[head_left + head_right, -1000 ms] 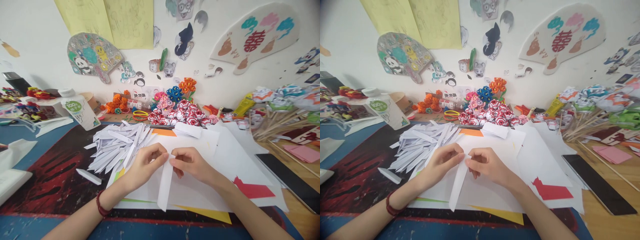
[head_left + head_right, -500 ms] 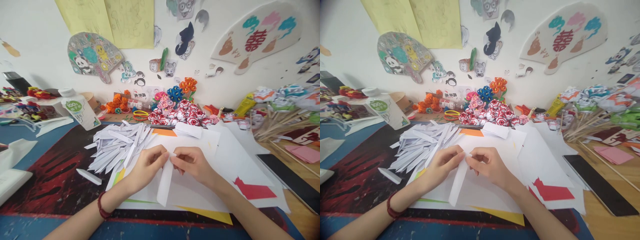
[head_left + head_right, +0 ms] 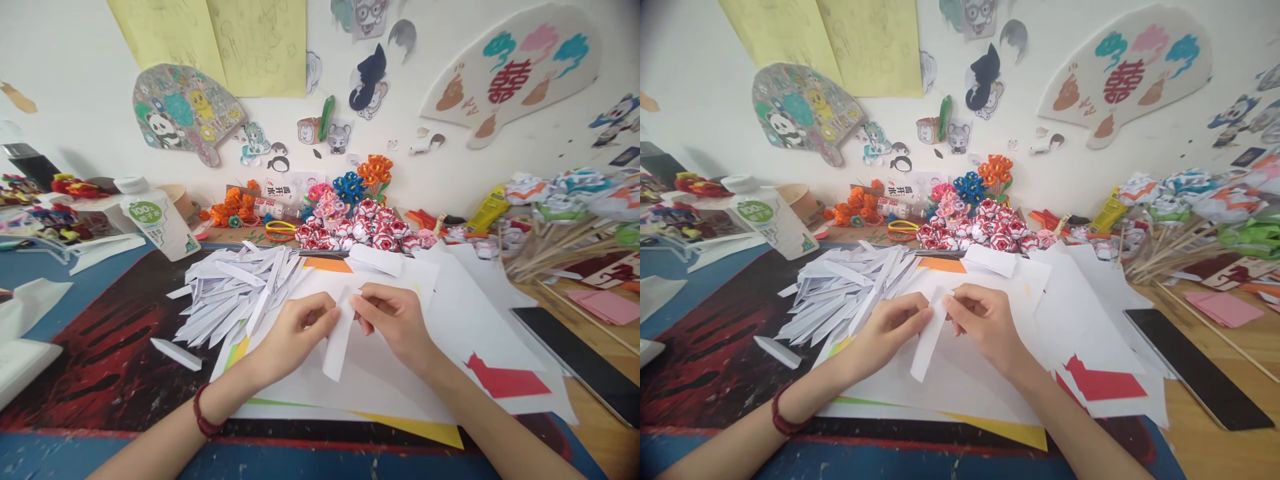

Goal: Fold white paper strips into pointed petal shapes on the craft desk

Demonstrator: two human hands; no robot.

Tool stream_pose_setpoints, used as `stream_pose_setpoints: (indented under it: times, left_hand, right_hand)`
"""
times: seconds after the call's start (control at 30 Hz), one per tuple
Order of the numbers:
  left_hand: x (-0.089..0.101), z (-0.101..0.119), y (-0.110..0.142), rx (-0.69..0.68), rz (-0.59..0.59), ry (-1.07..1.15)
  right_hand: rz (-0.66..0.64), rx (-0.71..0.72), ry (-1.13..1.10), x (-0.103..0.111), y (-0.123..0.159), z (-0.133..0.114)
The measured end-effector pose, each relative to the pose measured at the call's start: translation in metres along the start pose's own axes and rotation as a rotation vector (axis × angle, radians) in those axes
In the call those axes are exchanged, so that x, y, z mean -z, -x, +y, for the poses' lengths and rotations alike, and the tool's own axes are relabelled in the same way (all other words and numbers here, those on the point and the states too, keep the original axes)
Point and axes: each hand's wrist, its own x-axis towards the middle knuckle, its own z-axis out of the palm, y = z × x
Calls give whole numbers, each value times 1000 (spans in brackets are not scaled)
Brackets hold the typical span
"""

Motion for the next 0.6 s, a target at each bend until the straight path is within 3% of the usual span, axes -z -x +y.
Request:
stream_pose_setpoints:
  times: [0.27,0.6]
  left_hand:
    - [-2,1,0,14,-48,-16]
    - [-2,6,1,-7,-21,-73]
  right_hand:
    - [149,42,-27,9,-3,1]
    - [282,49,-78,19,-9,0]
